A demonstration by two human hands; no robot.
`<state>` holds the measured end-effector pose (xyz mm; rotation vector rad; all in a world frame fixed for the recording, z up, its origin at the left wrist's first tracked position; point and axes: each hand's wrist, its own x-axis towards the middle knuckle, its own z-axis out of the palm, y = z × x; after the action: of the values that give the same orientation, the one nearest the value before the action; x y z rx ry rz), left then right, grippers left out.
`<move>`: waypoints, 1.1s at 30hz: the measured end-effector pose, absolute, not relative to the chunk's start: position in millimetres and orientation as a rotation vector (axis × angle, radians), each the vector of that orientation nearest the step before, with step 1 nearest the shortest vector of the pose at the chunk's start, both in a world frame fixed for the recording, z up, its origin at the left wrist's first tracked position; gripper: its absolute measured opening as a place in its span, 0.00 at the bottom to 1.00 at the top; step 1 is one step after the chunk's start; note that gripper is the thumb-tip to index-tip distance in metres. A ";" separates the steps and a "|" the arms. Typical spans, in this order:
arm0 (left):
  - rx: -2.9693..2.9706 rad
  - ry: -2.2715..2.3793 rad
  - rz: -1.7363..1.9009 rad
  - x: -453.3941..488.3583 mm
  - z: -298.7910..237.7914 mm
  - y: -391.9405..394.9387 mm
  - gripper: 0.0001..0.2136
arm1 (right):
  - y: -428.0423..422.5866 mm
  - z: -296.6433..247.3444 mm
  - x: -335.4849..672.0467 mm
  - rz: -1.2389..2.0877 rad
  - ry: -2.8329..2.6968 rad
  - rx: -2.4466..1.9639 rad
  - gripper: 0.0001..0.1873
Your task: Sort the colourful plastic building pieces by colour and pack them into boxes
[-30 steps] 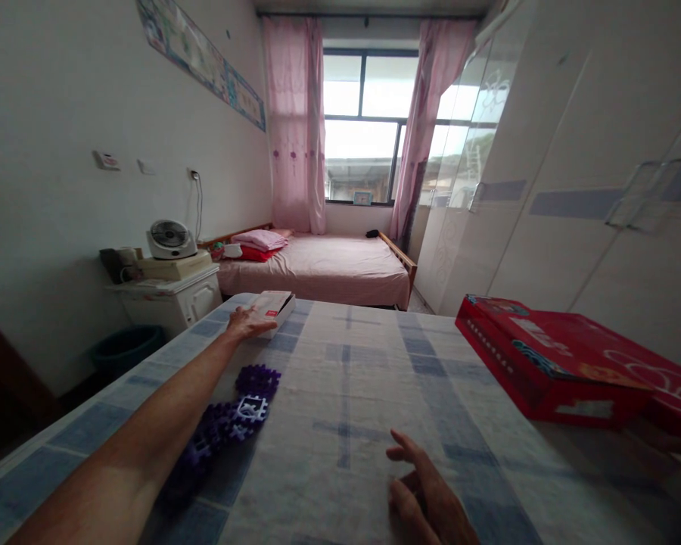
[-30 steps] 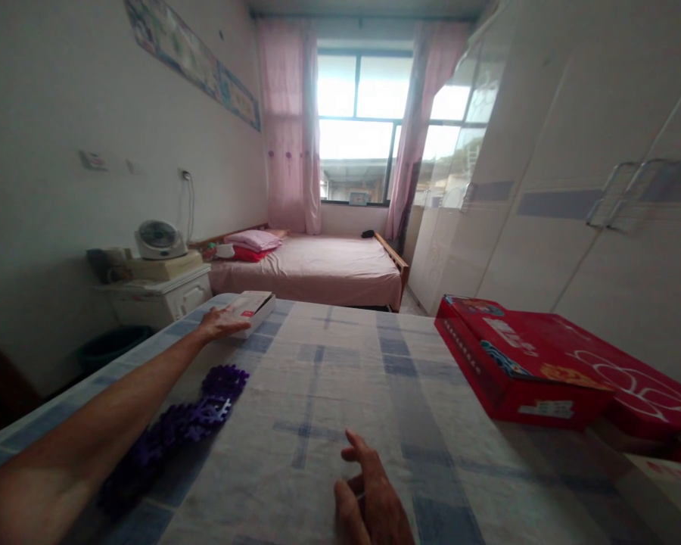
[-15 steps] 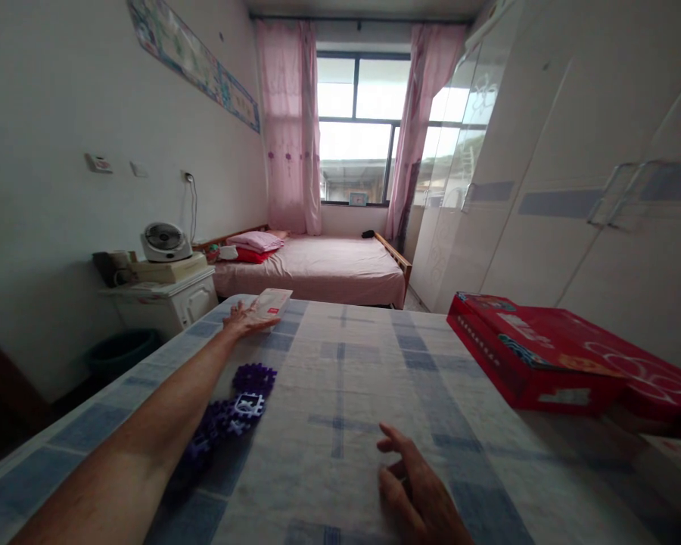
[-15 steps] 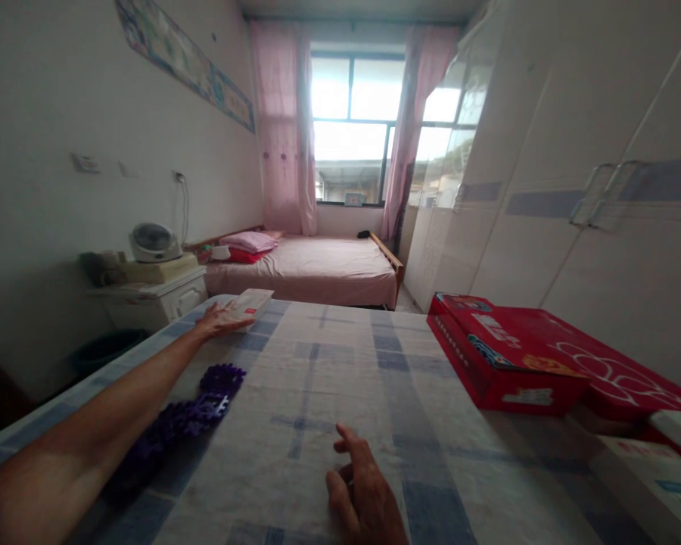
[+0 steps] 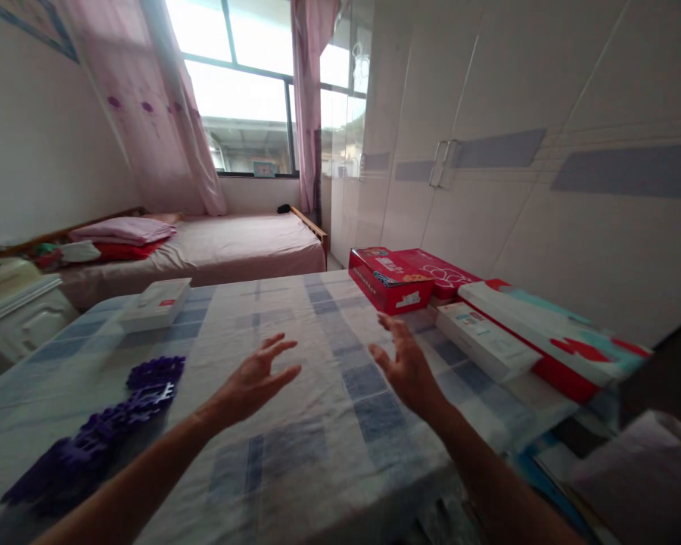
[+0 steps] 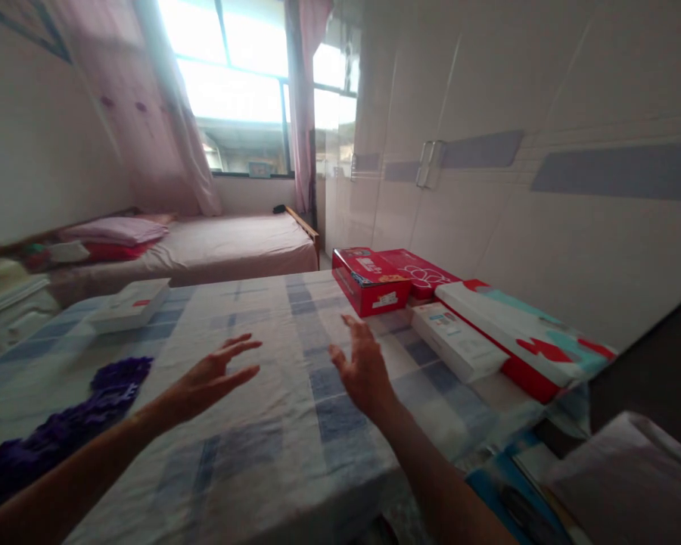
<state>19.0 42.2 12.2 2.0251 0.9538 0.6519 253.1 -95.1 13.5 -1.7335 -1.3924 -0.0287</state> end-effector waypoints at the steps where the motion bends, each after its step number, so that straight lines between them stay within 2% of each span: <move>1: 1.985 0.927 0.638 26.6 7.7 26.7 0.23 | -109.8 12.8 273.3 -0.201 -1.340 -1.802 0.27; 4: 2.015 0.862 0.653 42.9 -6.0 1.6 0.19 | -154.5 1.0 335.1 -0.632 -1.102 -2.011 0.33; 7: 2.116 0.846 0.732 50.0 -21.8 -1.0 0.16 | -189.2 -18.8 383.3 -0.793 -0.897 -2.216 0.40; 10: 2.180 0.856 0.806 49.8 -38.6 4.3 0.14 | -204.1 -38.8 410.4 -0.717 -0.789 -2.346 0.44; 14: 2.241 0.866 0.826 44.5 -54.3 10.8 0.13 | -201.1 -54.3 423.7 -0.676 -0.781 -2.307 0.47; 23: 2.258 0.890 0.819 43.7 -55.5 11.0 0.12 | -195.3 -52.1 426.0 -0.725 -0.767 -2.347 0.51; 33: 2.389 0.872 0.837 43.9 -61.1 11.0 0.12 | -184.6 -39.1 404.6 -0.680 -0.687 -2.570 0.46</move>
<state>43.9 11.0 -61.1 2.3893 0.8723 0.8370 404.6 -184.6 -39.1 -2.5701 -0.6866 -0.6801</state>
